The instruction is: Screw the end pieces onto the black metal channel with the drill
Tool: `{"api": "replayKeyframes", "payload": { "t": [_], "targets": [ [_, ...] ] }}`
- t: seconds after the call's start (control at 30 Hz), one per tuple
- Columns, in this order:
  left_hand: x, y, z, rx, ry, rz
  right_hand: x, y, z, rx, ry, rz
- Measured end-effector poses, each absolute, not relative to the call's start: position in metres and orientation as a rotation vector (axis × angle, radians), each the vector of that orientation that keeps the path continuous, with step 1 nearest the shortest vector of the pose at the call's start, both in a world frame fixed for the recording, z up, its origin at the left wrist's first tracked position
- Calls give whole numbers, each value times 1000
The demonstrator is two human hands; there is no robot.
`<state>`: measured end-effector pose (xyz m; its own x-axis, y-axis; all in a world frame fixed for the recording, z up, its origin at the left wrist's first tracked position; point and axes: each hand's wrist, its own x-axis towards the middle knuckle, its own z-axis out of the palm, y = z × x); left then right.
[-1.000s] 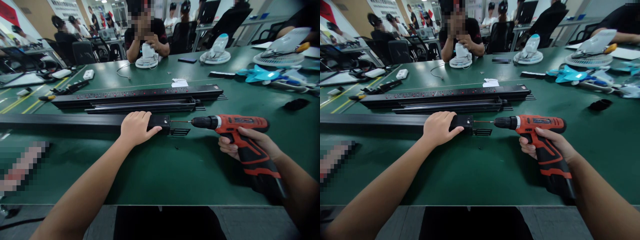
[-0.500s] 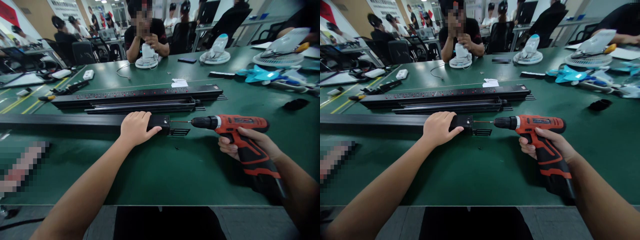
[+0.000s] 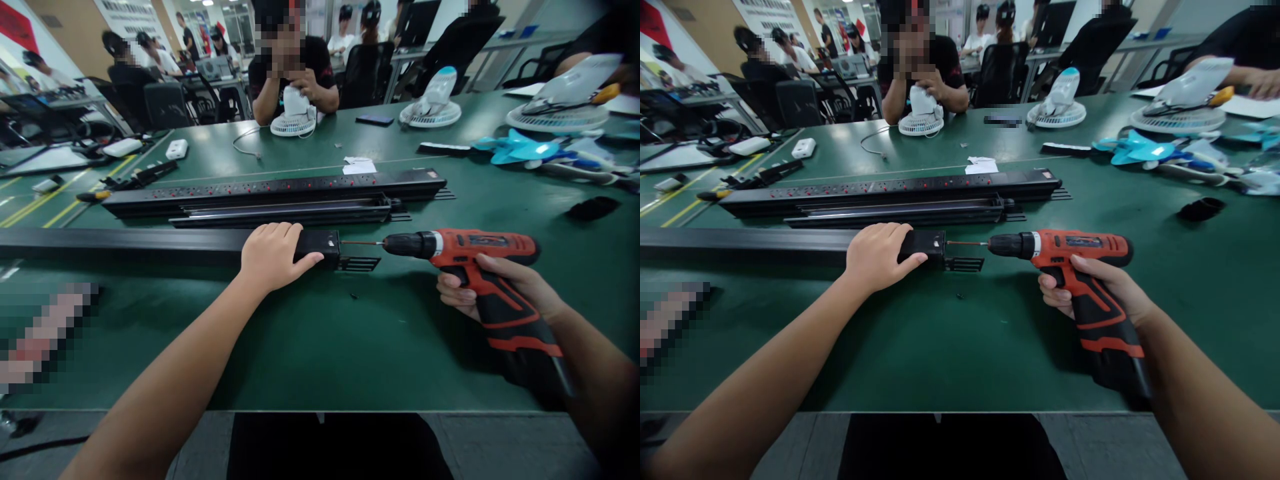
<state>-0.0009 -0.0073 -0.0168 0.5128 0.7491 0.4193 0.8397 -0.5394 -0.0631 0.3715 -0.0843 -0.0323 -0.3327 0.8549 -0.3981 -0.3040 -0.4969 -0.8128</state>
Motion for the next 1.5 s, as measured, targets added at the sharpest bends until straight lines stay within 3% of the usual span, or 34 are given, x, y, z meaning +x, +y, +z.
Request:
{"api": "replayKeyframes", "payload": {
  "t": [1.5],
  "targets": [
    [-1, -8, -15, -2487, -1339, -498, 371, -84, -32, -1139, -860, 1868]
  ]
}}
